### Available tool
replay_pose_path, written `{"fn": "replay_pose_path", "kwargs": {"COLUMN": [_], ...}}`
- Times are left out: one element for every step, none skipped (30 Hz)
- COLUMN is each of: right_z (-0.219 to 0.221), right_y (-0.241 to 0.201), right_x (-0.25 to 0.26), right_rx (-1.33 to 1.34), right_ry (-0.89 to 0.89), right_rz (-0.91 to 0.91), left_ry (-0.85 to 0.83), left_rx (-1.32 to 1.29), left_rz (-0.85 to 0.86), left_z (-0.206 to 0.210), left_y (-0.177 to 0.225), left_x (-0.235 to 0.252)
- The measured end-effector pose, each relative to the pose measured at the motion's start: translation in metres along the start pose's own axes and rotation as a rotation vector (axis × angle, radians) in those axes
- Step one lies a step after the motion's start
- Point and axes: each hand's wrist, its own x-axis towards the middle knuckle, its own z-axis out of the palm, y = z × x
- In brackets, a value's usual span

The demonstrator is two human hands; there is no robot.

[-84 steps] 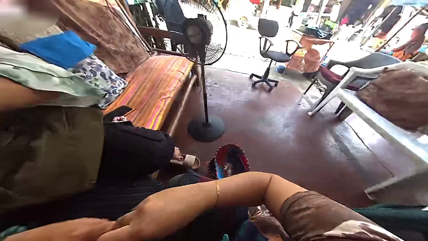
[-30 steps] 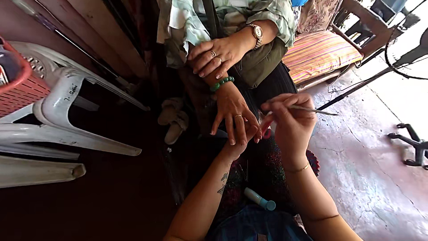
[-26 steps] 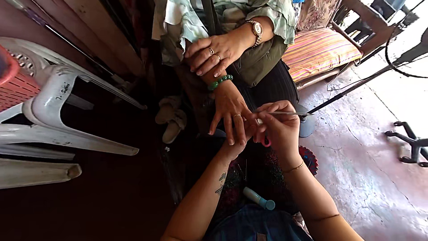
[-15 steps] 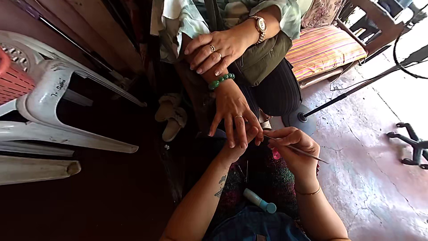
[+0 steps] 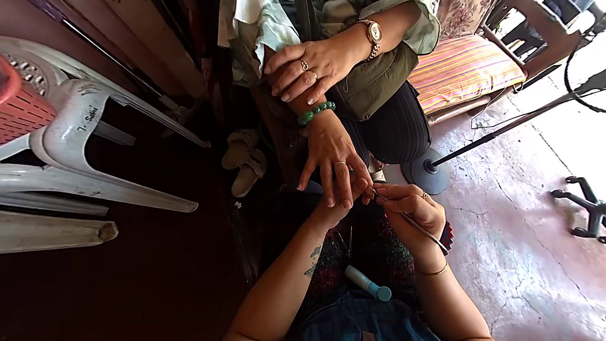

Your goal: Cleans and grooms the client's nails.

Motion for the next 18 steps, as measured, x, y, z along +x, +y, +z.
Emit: {"fn": "replay_pose_path", "kwargs": {"right_z": [0.0014,0.0014,-0.0001,-0.0021,-0.0035,-0.0033,-0.0019,-0.0004,0.0005,-0.0003,-0.0026,-0.0045,-0.0045,-0.0027,-0.0007,0.0002,-0.0011,-0.0037], "right_y": [0.0005,0.001,0.0012,0.0012,0.0012,0.0014,0.0018,0.0023,0.0031,0.004,0.0045,0.0041,0.0037,0.0039,0.0045,0.0053,0.0057,0.0056], "right_x": [-0.0002,-0.0008,-0.001,-0.0012,-0.0012,-0.0011,-0.0014,-0.002,-0.0027,-0.0031,-0.003,-0.0021,-0.001,-0.0002,0.0,0.0001,0.0002,0.0003], "right_rx": [-0.013,-0.006,0.018,0.039,0.052,0.04,0.018,0.001,0.008,0.036,0.072,0.088,0.075,0.045,0.025,0.031,0.061,0.093], "right_ry": [0.011,0.018,0.018,0.01,0.0,-0.007,-0.002,0.006,0.02,0.026,0.016,0.0,-0.007,-0.003,0.007,0.015,0.018,0.007], "right_rz": [-0.009,-0.003,0.009,0.02,0.018,0.004,-0.009,-0.011,-0.002,0.012,0.026,0.028,0.016,-0.002,-0.014,-0.012,0.003,0.023], "left_ry": [0.0,-0.001,-0.003,-0.007,-0.005,0.004,0.015,0.022,0.022,0.015,0.008,0.003,0.007,0.012,0.018,0.02,0.016,0.008], "left_rx": [0.002,0.003,0.001,0.0,0.0,0.008,0.017,0.02,0.02,0.013,0.007,0.008,0.013,0.017,0.012,0.006,0.0,-0.004], "left_rz": [-0.002,-0.003,0.001,0.004,0.001,-0.009,-0.02,-0.025,-0.024,-0.012,0.006,0.009,0.004,-0.002,-0.005,-0.008,-0.008,-0.009], "left_z": [0.0008,0.0013,0.0014,0.001,0.0008,0.0009,0.0013,0.0018,0.0021,0.002,0.0013,0.0002,-0.0006,-0.0007,-0.0003,0.0006,0.001,0.0006], "left_y": [0.0008,0.0008,0.0004,-0.0003,-0.0005,0.0,0.0006,0.001,0.0006,-0.0006,-0.0023,-0.0033,-0.0039,-0.0041,-0.004,-0.0036,-0.0035,-0.0037], "left_x": [0.0003,0.0004,0.0007,0.0007,0.0005,0.0004,0.0003,0.0,-0.0005,-0.0006,-0.0004,-0.0004,-0.0005,-0.0006,-0.0007,-0.0006,-0.0003,-0.0004]}}
